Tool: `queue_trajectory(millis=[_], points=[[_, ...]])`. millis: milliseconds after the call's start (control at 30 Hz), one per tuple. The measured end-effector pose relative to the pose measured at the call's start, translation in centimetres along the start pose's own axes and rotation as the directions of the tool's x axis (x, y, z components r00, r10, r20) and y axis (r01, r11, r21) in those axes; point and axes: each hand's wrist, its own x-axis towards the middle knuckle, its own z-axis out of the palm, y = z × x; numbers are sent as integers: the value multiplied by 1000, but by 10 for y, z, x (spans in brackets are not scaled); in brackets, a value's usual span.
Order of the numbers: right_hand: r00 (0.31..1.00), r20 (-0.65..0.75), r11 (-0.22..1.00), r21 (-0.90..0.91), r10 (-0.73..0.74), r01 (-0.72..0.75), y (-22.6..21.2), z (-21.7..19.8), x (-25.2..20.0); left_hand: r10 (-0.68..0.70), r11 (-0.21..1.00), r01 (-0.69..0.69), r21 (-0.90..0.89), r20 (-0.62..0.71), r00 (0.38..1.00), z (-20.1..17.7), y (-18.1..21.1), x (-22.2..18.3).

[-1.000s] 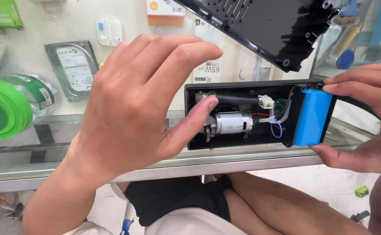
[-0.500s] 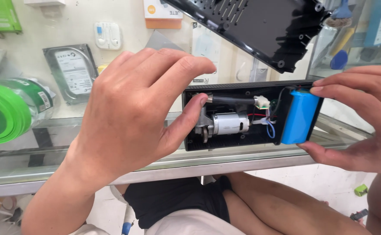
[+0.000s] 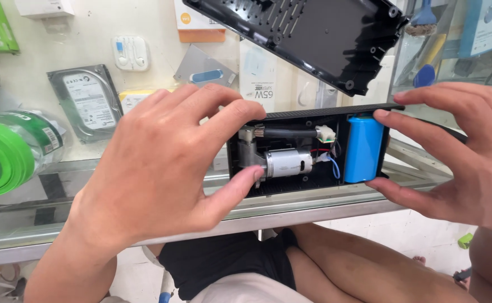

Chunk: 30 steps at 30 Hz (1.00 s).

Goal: Repairing a portable air pump by cleaning the exterior and inspecting internal components

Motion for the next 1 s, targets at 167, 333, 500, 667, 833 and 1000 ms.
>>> queue_trajectory(millis=[167,333,500,667,833,1000], points=[[999,52,999,-49,-9,11,3,-2,-5,-39,990,62,-127,179,983,-9,-4,-3],[998,57,1000,-13,6,-5,1,1,-11,-17,987,43,-152,167,986,-7,-5,-4],[1000,-3,1000,4,-2,2,-4,3,-8,24,974,-3,-225,93,995,-3,-5,-1],[997,-32,996,-58,-63,61,-14,0,13,35,972,-31,-232,13,999,0,-2,3],[995,-98,1000,5,-15,15,-23,9,31,9,970,-5,-244,12,1000,-1,-2,4],[986,-165,999,25,-19,23,-26,16,39,-8,965,6,-261,-6,1000,-1,-1,5]])
